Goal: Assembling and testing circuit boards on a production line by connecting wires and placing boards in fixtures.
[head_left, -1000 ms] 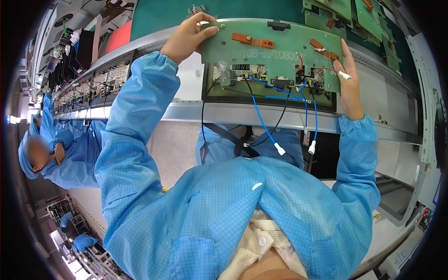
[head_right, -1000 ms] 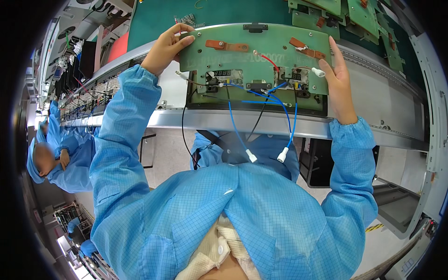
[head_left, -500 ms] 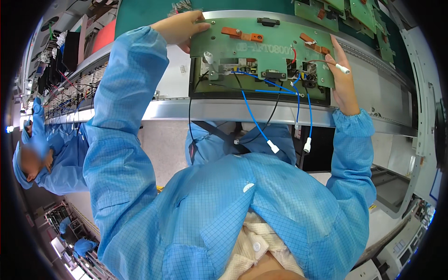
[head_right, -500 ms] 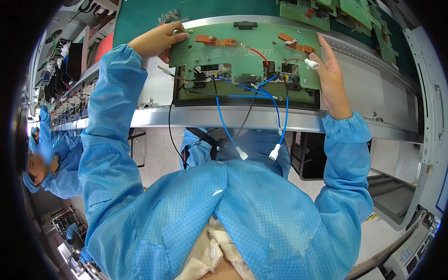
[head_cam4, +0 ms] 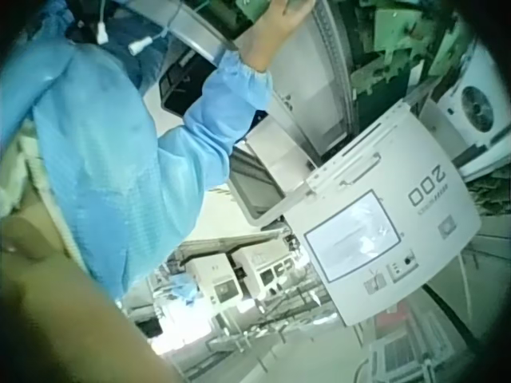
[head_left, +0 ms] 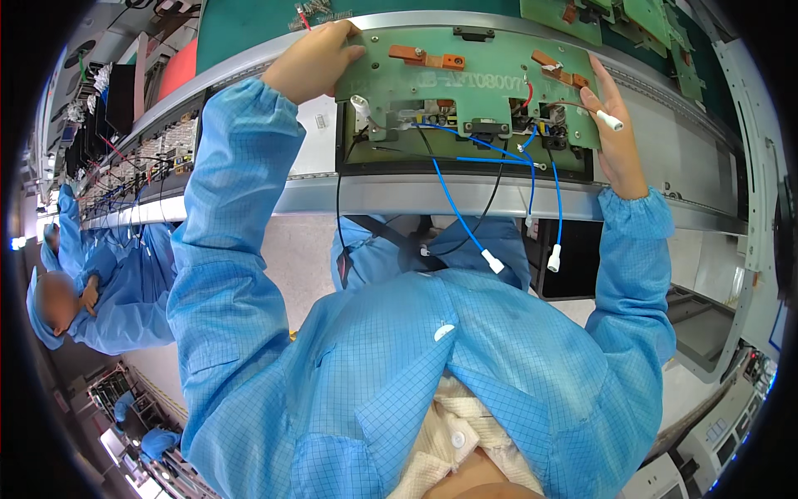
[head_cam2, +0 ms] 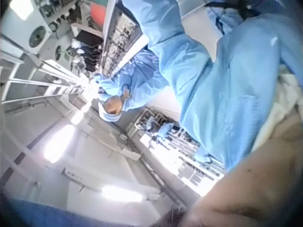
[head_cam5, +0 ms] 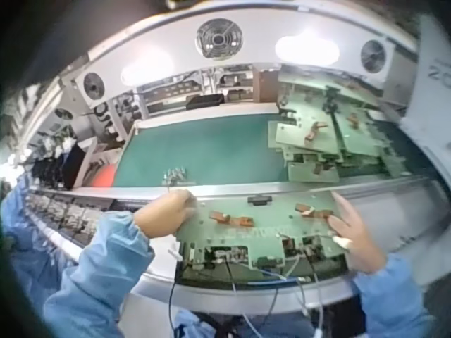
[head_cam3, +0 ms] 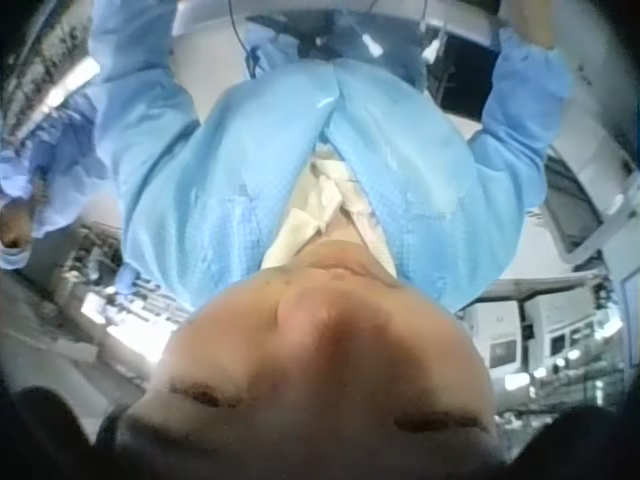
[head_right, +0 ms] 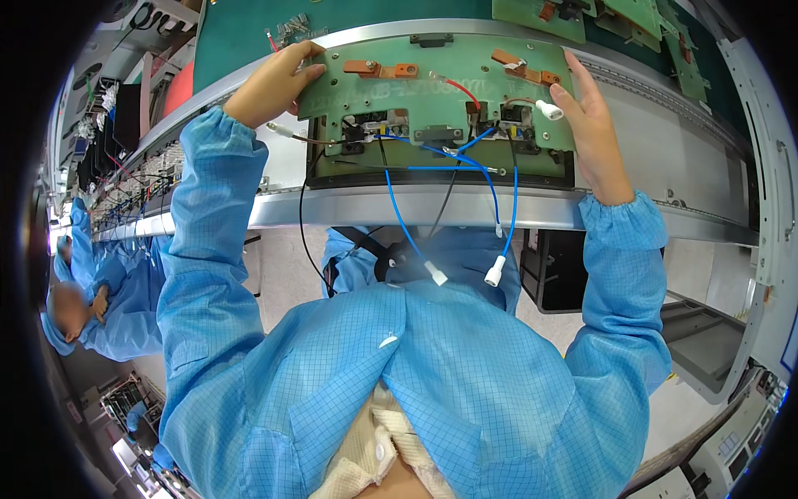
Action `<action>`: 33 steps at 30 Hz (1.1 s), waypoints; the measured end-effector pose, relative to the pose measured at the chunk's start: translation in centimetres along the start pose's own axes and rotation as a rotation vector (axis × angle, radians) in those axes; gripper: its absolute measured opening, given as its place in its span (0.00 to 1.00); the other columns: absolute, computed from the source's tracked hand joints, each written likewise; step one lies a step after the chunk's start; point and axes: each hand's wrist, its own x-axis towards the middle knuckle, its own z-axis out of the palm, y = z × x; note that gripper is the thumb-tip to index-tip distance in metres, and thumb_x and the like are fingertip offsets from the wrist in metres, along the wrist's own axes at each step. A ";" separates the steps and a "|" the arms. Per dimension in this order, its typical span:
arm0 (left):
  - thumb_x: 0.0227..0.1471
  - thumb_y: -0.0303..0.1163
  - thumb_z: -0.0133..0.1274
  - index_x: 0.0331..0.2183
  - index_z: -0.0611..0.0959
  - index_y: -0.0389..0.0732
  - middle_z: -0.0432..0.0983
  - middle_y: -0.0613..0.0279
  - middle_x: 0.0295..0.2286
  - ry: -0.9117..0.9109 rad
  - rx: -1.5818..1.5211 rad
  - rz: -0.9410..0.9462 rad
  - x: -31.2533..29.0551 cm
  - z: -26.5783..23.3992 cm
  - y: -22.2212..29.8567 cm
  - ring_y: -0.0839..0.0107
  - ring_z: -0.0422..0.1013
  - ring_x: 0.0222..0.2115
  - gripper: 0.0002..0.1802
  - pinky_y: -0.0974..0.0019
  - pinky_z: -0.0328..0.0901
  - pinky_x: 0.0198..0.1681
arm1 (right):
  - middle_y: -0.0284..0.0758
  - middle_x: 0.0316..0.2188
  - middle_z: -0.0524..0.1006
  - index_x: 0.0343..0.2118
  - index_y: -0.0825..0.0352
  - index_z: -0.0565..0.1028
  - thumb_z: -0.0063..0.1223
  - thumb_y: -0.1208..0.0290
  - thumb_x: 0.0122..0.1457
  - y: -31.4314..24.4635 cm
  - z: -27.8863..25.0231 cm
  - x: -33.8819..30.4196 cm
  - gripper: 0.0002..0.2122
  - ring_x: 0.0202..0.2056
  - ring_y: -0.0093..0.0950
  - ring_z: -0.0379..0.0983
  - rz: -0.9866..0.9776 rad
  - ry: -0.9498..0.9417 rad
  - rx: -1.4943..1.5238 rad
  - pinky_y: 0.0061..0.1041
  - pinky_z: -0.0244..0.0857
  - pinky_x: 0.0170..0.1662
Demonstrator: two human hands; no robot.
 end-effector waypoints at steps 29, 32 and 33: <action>0.60 0.36 0.41 0.40 0.73 0.40 0.73 0.53 0.35 0.623 0.484 0.196 -0.2 4.3 0.0 0.47 0.73 0.31 0.11 0.50 0.68 0.31 | 0.38 0.56 0.67 0.64 0.60 0.54 0.50 0.75 0.58 1.8 0.0 -0.7 0.30 0.53 0.27 0.67 -0.150 0.112 -0.048 0.22 0.65 0.53; 0.60 0.35 0.41 0.40 0.73 0.40 0.74 0.52 0.36 0.612 0.498 0.191 -0.1 4.3 -0.1 0.47 0.73 0.31 0.11 0.50 0.68 0.31 | 0.38 0.58 0.65 0.64 0.57 0.55 0.49 0.77 0.57 1.4 -0.1 -0.7 0.31 0.56 0.30 0.64 -0.124 0.101 -0.030 0.22 0.63 0.55; 0.60 0.35 0.41 0.39 0.73 0.40 0.74 0.52 0.36 0.615 0.478 0.226 -0.2 4.2 -0.2 0.46 0.73 0.31 0.11 0.50 0.68 0.31 | 0.38 0.58 0.65 0.64 0.57 0.55 0.49 0.77 0.57 1.4 -0.1 -0.7 0.31 0.56 0.30 0.64 -0.123 0.104 -0.030 0.22 0.63 0.55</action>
